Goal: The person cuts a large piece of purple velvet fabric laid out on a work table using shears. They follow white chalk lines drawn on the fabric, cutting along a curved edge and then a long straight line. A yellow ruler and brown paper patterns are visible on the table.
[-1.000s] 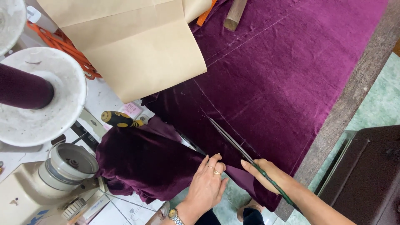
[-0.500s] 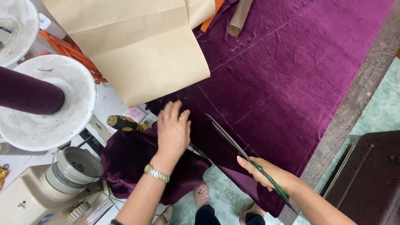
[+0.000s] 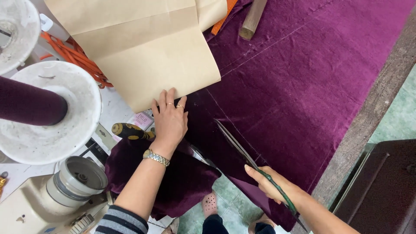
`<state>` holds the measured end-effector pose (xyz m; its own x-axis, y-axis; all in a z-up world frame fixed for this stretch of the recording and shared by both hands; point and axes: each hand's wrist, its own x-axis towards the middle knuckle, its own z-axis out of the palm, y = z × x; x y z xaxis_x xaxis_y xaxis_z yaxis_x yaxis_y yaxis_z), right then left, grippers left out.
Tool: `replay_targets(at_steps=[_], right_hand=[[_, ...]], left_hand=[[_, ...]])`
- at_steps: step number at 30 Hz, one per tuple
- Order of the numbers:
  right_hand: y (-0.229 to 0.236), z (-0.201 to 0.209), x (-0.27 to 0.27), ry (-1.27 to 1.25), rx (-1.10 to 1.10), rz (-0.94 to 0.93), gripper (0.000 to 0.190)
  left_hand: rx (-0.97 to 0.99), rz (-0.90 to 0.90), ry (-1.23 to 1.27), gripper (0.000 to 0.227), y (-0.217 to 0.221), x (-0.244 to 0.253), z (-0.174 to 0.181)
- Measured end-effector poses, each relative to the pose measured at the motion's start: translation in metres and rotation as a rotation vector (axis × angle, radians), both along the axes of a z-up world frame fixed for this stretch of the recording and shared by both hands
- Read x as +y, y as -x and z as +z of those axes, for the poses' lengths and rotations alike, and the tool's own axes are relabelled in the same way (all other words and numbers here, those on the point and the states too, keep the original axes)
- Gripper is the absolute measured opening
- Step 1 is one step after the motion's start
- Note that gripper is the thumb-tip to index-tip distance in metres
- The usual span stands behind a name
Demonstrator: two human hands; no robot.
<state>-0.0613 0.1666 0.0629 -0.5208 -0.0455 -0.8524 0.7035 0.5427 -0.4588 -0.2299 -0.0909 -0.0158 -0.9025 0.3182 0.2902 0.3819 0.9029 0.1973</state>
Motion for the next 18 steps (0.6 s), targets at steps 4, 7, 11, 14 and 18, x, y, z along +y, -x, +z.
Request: replay_targets(at_steps=[4,7,11,14,18], right_hand=[[0.002,0.015,0.001,0.072,-0.016,0.009,0.067],[0.006,0.020,0.004,0.055,-0.064,0.056,0.062],[0.016,0.022,-0.002,0.042,-0.082,-0.003,0.052],[0.032,0.025,-0.016,-0.022,-0.168,0.010,0.056],[0.038,0.028,-0.023,-0.064,-0.155,0.031,0.056]], left_hand=[[0.011,0.000,0.042,0.042,0.012,-0.002,0.001],[-0.004,0.012,0.079,0.049,0.020,-0.004,0.004],[-0.106,0.013,0.126,0.062,0.027,-0.006,0.002],[-0.172,0.023,0.127,0.061,0.031,-0.009,-0.006],[-0.221,0.031,0.102,0.063,0.037,-0.011,-0.008]])
